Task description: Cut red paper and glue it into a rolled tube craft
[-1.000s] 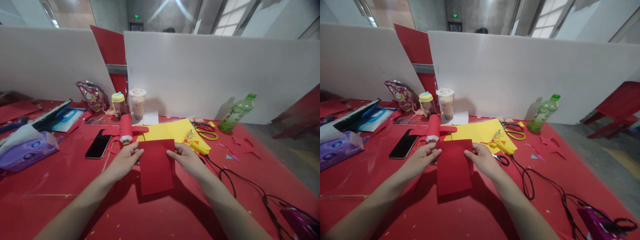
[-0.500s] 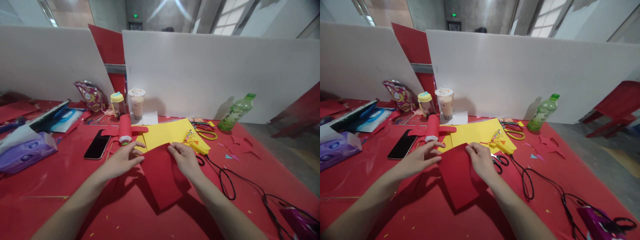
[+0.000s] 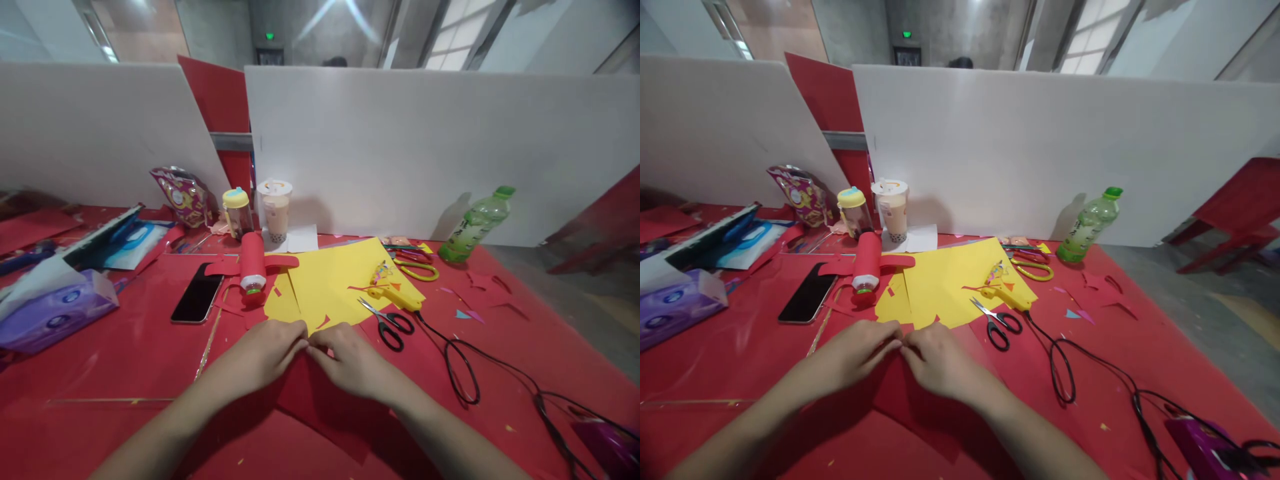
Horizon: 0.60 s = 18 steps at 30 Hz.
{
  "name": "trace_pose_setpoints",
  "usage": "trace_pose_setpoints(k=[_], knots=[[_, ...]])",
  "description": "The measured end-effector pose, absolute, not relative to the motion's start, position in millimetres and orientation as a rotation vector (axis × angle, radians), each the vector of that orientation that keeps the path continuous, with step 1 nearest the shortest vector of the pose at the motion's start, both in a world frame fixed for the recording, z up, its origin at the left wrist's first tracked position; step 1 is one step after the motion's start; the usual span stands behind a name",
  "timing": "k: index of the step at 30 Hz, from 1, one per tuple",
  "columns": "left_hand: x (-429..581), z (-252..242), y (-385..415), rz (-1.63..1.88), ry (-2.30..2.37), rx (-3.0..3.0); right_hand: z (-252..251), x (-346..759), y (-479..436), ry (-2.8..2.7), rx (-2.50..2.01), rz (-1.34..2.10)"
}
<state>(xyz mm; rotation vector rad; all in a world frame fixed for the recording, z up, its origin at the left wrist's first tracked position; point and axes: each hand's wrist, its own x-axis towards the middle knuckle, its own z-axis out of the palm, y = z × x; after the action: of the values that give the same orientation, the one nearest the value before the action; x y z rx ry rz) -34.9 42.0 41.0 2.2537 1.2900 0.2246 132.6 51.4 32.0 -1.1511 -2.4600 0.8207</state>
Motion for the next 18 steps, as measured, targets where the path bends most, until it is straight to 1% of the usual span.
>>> trace_pose_setpoints(k=[9, 14, 18], knots=[[-36, 46, 42, 0.301, 1.325, 2.415, 34, 136, 55, -2.362, -1.189, 0.939], [-57, 52, 53, 0.353, 1.479, 2.397, 36, 145, 62, -2.337, -1.266, 0.966], [-72, 55, 60, 0.416, 1.474, 2.349, 41, 152, 66, -2.335, -1.293, 0.943]])
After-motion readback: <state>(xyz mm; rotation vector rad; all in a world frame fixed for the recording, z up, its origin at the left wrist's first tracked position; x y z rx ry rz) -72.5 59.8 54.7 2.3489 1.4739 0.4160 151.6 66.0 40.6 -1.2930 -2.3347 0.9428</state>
